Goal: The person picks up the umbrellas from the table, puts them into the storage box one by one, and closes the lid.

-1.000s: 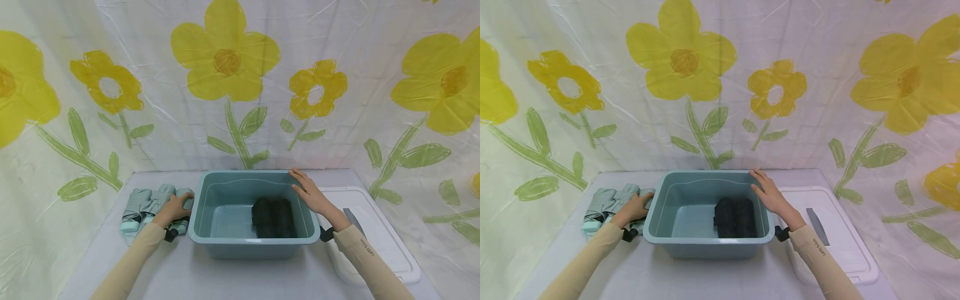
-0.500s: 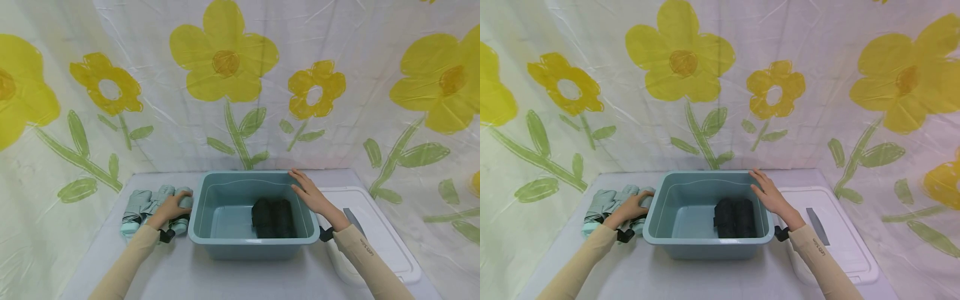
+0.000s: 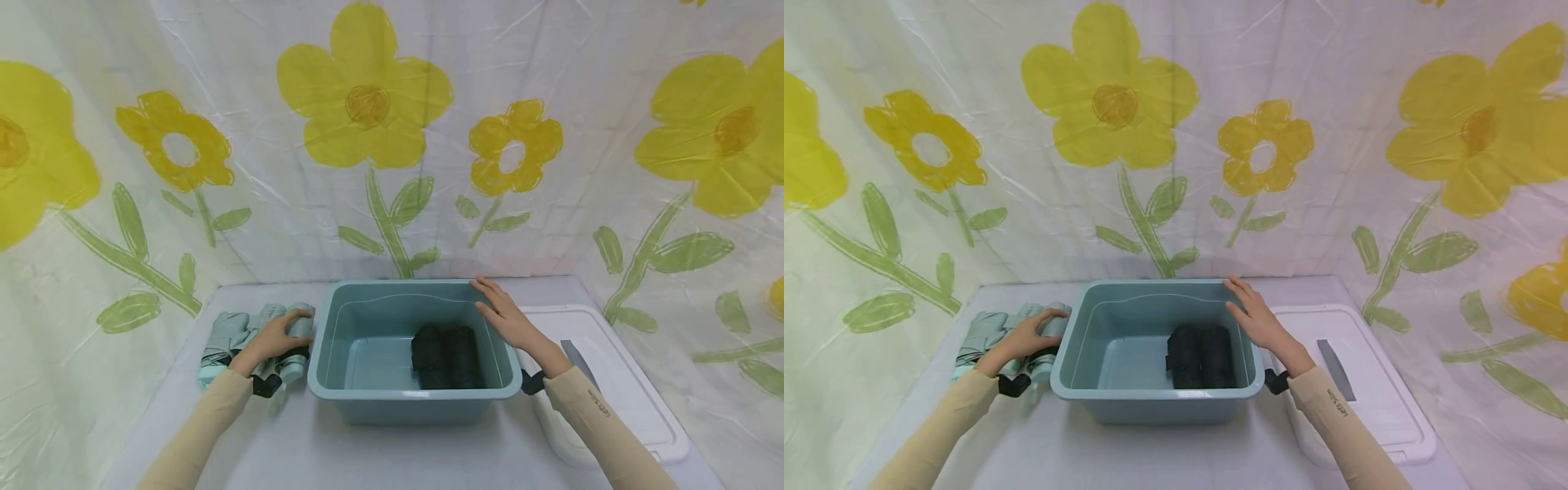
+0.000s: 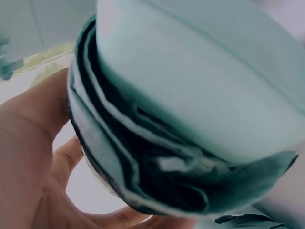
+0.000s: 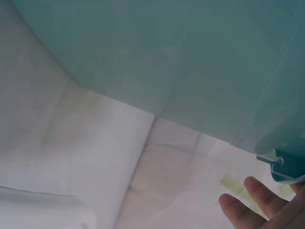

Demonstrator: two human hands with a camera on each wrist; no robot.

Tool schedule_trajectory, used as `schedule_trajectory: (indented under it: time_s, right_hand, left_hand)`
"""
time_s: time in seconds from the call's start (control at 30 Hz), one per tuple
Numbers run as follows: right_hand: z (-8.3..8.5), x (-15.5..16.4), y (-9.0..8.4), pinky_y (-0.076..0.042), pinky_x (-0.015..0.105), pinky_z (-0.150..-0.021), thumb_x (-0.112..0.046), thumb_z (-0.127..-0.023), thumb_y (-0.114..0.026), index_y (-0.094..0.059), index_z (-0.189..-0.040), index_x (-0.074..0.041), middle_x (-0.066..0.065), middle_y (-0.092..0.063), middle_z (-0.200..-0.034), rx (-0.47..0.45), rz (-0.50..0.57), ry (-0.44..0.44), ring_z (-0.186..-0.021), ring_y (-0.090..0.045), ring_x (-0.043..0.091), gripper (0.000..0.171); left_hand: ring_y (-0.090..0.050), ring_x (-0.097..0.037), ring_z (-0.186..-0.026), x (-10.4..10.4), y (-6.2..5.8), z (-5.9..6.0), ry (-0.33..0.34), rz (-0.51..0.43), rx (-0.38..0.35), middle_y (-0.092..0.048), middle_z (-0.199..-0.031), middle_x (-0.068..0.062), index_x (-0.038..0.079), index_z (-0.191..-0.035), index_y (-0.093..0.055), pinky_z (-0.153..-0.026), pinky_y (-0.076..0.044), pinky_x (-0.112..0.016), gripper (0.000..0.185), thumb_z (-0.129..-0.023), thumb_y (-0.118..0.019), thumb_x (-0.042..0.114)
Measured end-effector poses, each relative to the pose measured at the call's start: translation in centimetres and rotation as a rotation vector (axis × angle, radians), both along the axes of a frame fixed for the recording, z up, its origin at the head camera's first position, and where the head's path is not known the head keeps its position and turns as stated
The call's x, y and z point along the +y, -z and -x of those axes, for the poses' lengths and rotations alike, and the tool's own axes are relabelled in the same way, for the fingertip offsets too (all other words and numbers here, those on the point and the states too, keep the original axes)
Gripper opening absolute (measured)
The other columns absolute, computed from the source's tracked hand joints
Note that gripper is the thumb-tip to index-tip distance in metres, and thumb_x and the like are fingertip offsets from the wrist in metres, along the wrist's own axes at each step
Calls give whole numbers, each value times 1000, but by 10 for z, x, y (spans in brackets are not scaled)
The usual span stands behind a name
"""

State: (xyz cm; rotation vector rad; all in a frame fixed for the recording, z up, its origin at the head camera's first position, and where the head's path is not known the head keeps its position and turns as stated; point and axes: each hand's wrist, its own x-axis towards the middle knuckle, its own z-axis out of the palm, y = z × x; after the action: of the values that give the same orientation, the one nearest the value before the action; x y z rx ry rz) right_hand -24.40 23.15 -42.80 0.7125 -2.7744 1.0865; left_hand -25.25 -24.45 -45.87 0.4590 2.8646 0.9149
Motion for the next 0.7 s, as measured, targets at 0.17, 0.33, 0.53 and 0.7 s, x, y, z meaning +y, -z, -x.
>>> schedule_trajectory:
  time_s: [0.17, 0.33, 0.53, 0.7]
  right_hand:
    - [0, 0, 1, -16, 64, -104, -23, -101, -38, -26, -146, -5, 18, -17, -152, -4, 5, 1, -138, -16, 40, 50]
    - [-1, 0, 0, -16, 64, -104, -21, -101, -39, -26, -146, -5, 18, -17, -152, -8, 5, 2, -138, -15, 40, 49]
    - [0, 0, 0, -15, 64, -104, -20, -101, -39, -26, -146, -5, 19, -17, -151, -6, -5, 5, -138, -15, 41, 49]
    - [-1, 0, -1, -15, 64, -104, -23, -101, -38, -26, -146, -6, 18, -16, -152, -19, -1, 6, -138, -15, 40, 50]
  left_hand:
    - [-45, -49, -117, -1, -6, -2, 9, -28, 1, -42, -136, -28, 9, -132, -46, -88, -40, -61, 54, -85, -67, 28]
    - [-43, -49, -119, -3, -11, -3, 19, -44, 5, -40, -137, -28, 9, -132, -45, -89, -39, -61, 56, -85, -67, 32]
    - [-38, -52, -122, -3, -20, -4, 12, -43, -8, -38, -139, -29, 12, -134, -43, -92, -35, -64, 57, -86, -64, 35]
    - [-35, -52, -124, -3, -29, -5, -7, -46, -25, -34, -141, -31, 12, -135, -40, -94, -33, -65, 57, -88, -62, 36]
